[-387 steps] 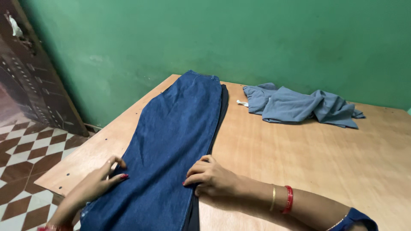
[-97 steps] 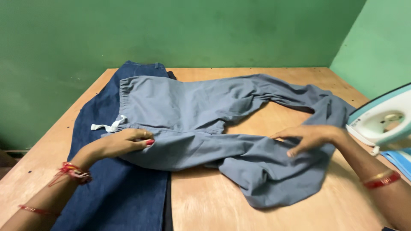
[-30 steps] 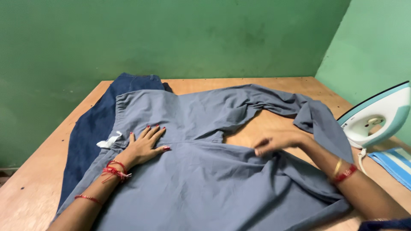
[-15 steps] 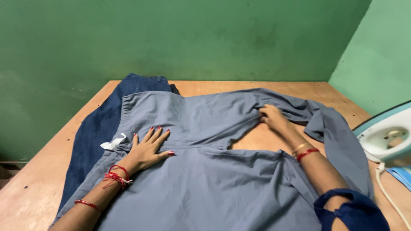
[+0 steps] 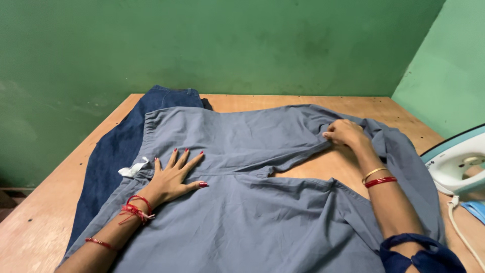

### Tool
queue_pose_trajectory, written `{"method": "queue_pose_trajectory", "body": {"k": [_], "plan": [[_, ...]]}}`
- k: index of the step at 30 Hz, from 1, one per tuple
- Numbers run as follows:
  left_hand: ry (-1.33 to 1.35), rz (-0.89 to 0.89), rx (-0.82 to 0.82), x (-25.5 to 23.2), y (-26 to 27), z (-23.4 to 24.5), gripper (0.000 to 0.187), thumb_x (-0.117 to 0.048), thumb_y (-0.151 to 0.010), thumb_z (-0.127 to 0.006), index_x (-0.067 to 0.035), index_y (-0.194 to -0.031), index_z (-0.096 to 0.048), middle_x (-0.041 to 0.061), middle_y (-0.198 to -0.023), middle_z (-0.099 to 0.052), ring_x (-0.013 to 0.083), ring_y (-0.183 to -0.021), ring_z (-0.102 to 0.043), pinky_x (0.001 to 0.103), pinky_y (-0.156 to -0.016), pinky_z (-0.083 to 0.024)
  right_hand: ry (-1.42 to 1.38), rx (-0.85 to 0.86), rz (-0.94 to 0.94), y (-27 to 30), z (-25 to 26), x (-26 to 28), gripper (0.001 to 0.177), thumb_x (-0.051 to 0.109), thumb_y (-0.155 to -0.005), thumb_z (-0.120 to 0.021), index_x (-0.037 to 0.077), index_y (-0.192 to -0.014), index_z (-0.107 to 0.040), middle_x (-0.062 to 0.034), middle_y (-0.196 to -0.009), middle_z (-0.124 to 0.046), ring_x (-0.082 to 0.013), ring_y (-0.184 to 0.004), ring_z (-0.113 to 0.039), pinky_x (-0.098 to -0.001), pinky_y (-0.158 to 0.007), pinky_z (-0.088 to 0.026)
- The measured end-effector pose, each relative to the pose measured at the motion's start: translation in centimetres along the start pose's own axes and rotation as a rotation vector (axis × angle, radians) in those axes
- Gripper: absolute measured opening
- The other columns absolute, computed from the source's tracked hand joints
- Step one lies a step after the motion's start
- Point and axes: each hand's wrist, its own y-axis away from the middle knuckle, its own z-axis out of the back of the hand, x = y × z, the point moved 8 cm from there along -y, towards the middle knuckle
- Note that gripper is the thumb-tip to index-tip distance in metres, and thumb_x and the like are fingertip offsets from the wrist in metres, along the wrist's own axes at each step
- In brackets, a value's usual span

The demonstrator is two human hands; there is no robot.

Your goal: The person irons a pair of blue jeans on a wooden table, smoothing the fabric with an electric iron and adjusting the garment between passes. After finishing the jeans, the person lays out a pair of gray trousers and begins ironing them.

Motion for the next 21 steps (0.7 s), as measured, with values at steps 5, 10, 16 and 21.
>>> {"method": "queue_pose_trajectory", "body": {"k": [5,10,16,21], "plan": [[-0.027,-0.001,0.003,0.1,0.0,-0.1,0.095,-0.085,-0.078,-0.048,-0.044,-0.159,-0.02,0.01,-0.169,-0.013,0.0362,-0.156,-0.003,0.078,-0.111,-0.005,-0.135,-0.144,-0.015,-1.7,-1.7,-11.4,0.049,0.038,-0.079,-0.081,0.019,-0.123,-0.074,-0.0142,-0.125,-0.074,-0.0306,-0.116,-0.07,-0.0463,-0.101,-0.055],[-0.032,-0.002,-0.003,0.4,-0.2,-0.4,0.094,-0.085,-0.079,-0.049,-0.045,-0.159,-0.02,0.009,-0.169,-0.013,0.0356,-0.156,-0.004,0.077,-0.111,-0.005,0.08,-0.379,-0.193,-0.6,-2.1,-17.1,0.047,0.034,-0.084,-0.078,0.025,-0.13,-0.069,-0.0151,-0.166,-0.026,-0.0396,-0.155,-0.024,-0.0656,-0.117,-0.021],[-0.048,0.005,0.012,0.6,-0.5,-0.5,0.094,-0.085,-0.079,-0.049,-0.046,-0.159,-0.019,0.009,-0.169,-0.011,0.035,-0.156,-0.002,0.076,-0.112,-0.003,0.287,-0.422,-0.177,-0.3,-0.6,-14.8,0.035,0.021,-0.093,-0.077,0.025,-0.127,-0.073,-0.005,-0.15,-0.054,-0.0266,-0.141,-0.049,-0.0633,-0.124,-0.029],[-0.038,-0.063,-0.103,-0.5,0.1,0.9,0.091,-0.078,-0.08,-0.054,-0.042,-0.158,-0.025,0.011,-0.168,-0.018,0.0362,-0.154,-0.008,0.076,-0.11,-0.009,-0.068,-0.1,-0.175,-1.9,-2.2,-12.6,0.062,0.013,-0.073,-0.086,0.026,-0.13,-0.067,-0.0059,-0.138,-0.068,-0.0289,-0.135,-0.056,-0.0712,-0.116,-0.027]]}}
